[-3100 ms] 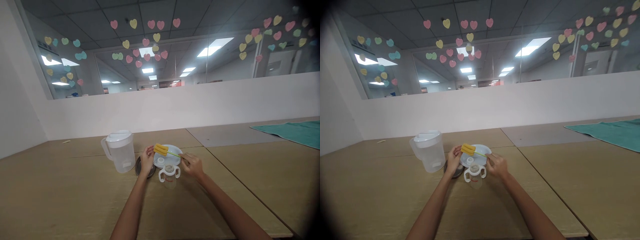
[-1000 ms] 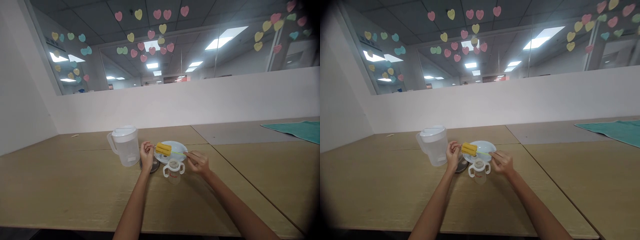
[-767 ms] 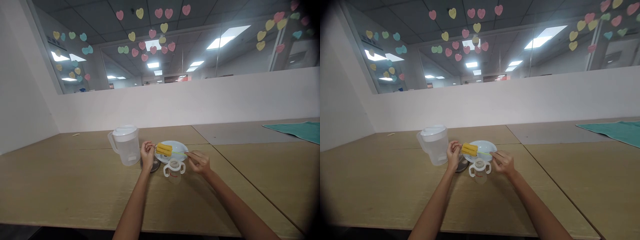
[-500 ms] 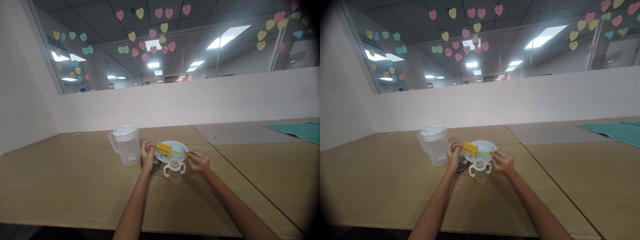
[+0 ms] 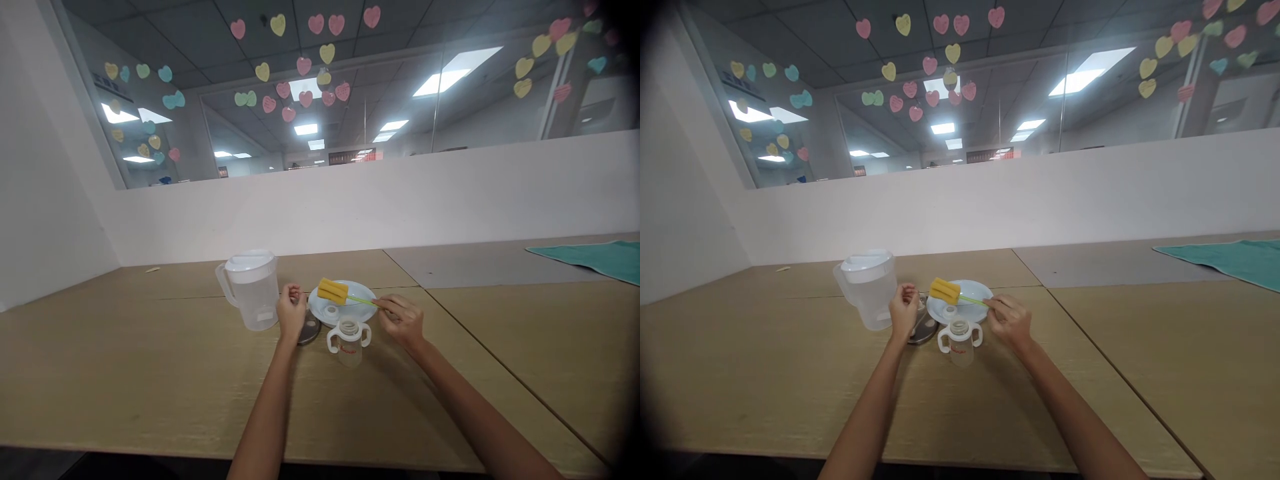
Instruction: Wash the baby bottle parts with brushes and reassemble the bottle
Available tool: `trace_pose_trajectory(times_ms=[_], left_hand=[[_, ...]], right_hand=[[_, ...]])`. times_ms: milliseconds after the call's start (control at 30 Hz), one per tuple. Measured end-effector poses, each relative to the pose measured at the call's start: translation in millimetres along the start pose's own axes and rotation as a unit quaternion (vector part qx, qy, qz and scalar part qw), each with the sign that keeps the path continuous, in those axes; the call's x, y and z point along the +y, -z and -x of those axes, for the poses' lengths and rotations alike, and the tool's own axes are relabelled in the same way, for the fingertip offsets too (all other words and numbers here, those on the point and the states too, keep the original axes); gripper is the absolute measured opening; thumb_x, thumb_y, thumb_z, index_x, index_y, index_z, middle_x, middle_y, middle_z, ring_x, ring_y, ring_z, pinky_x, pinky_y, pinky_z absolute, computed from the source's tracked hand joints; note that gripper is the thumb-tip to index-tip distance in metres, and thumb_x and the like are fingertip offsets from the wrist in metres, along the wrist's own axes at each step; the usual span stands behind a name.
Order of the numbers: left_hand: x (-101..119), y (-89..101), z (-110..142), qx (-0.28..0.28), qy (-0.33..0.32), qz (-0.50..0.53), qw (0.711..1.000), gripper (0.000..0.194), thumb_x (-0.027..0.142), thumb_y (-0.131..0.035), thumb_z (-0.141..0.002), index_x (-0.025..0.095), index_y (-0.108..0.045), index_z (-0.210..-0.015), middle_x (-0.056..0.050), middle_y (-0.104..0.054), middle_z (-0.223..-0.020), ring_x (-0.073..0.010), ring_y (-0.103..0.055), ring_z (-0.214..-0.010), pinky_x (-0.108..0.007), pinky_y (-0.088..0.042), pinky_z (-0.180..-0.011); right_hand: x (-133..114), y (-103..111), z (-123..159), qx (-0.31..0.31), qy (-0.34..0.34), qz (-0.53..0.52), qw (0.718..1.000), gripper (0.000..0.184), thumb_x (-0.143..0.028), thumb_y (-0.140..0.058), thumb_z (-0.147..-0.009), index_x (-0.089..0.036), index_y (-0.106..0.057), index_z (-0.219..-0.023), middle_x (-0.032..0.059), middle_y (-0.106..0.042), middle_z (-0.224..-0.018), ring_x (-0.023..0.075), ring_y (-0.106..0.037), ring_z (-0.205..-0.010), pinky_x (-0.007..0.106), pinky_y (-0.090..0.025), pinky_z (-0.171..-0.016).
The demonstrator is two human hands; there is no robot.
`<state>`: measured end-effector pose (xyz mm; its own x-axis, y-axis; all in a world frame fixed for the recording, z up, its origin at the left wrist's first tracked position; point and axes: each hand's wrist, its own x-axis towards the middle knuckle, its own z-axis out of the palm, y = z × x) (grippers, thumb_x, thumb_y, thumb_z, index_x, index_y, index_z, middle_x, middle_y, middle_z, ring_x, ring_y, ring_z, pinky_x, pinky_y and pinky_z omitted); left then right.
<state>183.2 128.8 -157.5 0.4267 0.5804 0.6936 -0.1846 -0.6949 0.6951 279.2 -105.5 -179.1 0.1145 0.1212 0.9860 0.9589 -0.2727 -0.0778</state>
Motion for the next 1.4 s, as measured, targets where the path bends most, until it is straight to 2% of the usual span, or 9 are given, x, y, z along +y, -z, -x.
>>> trace_pose_trajectory(times_ms=[167,300,467,567,700,833,933,1167,1400], left_hand=[[-15,8.6,-3,-0.068,0.054,-0.252,0.964,0.014,0.019,-0.051,-0.074,0.018,-0.053,-0.088,-0.002,-0.06,-0.078,-0.015,-0.056,-0.072,-0.023,-0.038,-0.062],[-27,8.4,-1,-0.118,0.08,-0.325,0.935,0.013,0.015,-0.048,-0.076,0.017,-0.055,-0.088,-0.006,-0.063,-0.088,-0.0175,-0.059,-0.08,-0.024,-0.039,-0.065],[-38,9.4,-1,-0.136,0.074,-0.329,0.932,0.017,0.008,-0.046,-0.076,0.015,-0.058,-0.086,-0.007,-0.064,-0.088,-0.0161,-0.059,-0.079,-0.024,-0.039,-0.067],[-35,11.4,-2,-0.13,0.054,-0.328,0.934,0.017,0.012,-0.045,-0.081,0.014,-0.059,-0.09,-0.009,-0.063,-0.09,-0.017,-0.059,-0.08,-0.025,-0.04,-0.069],[-20,7.8,-3,-0.134,-0.033,-0.301,0.944,0.024,0.026,-0.04,-0.088,0.017,-0.062,-0.093,-0.008,-0.063,-0.095,-0.0187,-0.055,-0.092,-0.029,-0.039,-0.082],[-6,-6.0,6,-0.227,-0.169,-0.246,0.927,0.032,0.033,-0.035,-0.09,0.02,-0.064,-0.093,-0.006,-0.063,-0.099,-0.0189,-0.052,-0.097,-0.033,-0.037,-0.087],[-5,-16.5,16,-0.306,-0.212,-0.241,0.897,0.038,0.033,-0.027,-0.093,0.021,-0.063,-0.097,-0.005,-0.063,-0.101,-0.0181,-0.052,-0.101,-0.035,-0.035,-0.09],[-10,-19.7,19,-0.345,-0.232,-0.272,0.868,0.043,0.032,-0.021,-0.094,0.021,-0.062,-0.097,-0.006,-0.064,-0.101,-0.0191,-0.049,-0.108,-0.039,-0.03,-0.095],[11,-16.0,19,-0.344,-0.216,-0.256,0.877,0.034,0.038,-0.031,-0.091,0.023,-0.061,-0.097,-0.005,-0.063,-0.091,-0.0194,-0.05,-0.094,-0.034,-0.031,-0.091]], right_hand=[[3,-2,3,-0.023,0.004,0.045,0.999,0.023,-0.011,-0.05,-0.072,-0.019,-0.07,-0.077,0.0017,-0.066,-0.072,0.0115,-0.061,-0.066,0.021,-0.046,-0.059],[6,-4,5,-0.025,0.005,0.06,0.998,0.022,-0.01,-0.05,-0.072,-0.019,-0.07,-0.077,0.0014,-0.066,-0.072,0.0112,-0.06,-0.067,0.021,-0.045,-0.061],[7,-4,5,-0.022,-0.017,0.085,0.996,0.023,-0.011,-0.049,-0.072,-0.019,-0.07,-0.077,0.0006,-0.067,-0.072,0.0111,-0.06,-0.066,0.021,-0.044,-0.06],[8,-4,5,-0.026,-0.029,0.092,0.995,0.024,-0.012,-0.049,-0.072,-0.02,-0.07,-0.079,0.0005,-0.067,-0.073,0.0114,-0.06,-0.067,0.02,-0.044,-0.061],[8,-5,6,-0.031,-0.056,0.092,0.994,0.024,-0.012,-0.048,-0.072,-0.02,-0.07,-0.08,0.0001,-0.068,-0.076,0.0114,-0.06,-0.068,0.02,-0.043,-0.061],[9,-4,6,-0.042,-0.09,0.101,0.99,0.024,-0.013,-0.048,-0.072,-0.02,-0.069,-0.079,-0.0003,-0.068,-0.075,0.0109,-0.058,-0.062,0.02,-0.041,-0.057],[9,-4,6,-0.05,-0.105,0.106,0.988,0.025,-0.014,-0.046,-0.072,-0.02,-0.069,-0.079,0.0,-0.068,-0.076,0.0108,-0.057,-0.06,0.02,-0.04,-0.057],[9,-4,7,-0.059,-0.116,0.106,0.986,0.024,-0.015,-0.047,-0.071,-0.02,-0.069,-0.078,-0.0004,-0.068,-0.076,0.0101,-0.056,-0.058,0.02,-0.039,-0.055],[12,-5,8,-0.062,-0.116,0.104,0.986,0.023,-0.015,-0.048,-0.071,-0.02,-0.069,-0.079,-0.0005,-0.068,-0.075,0.0103,-0.056,-0.057,0.021,-0.038,-0.055]])
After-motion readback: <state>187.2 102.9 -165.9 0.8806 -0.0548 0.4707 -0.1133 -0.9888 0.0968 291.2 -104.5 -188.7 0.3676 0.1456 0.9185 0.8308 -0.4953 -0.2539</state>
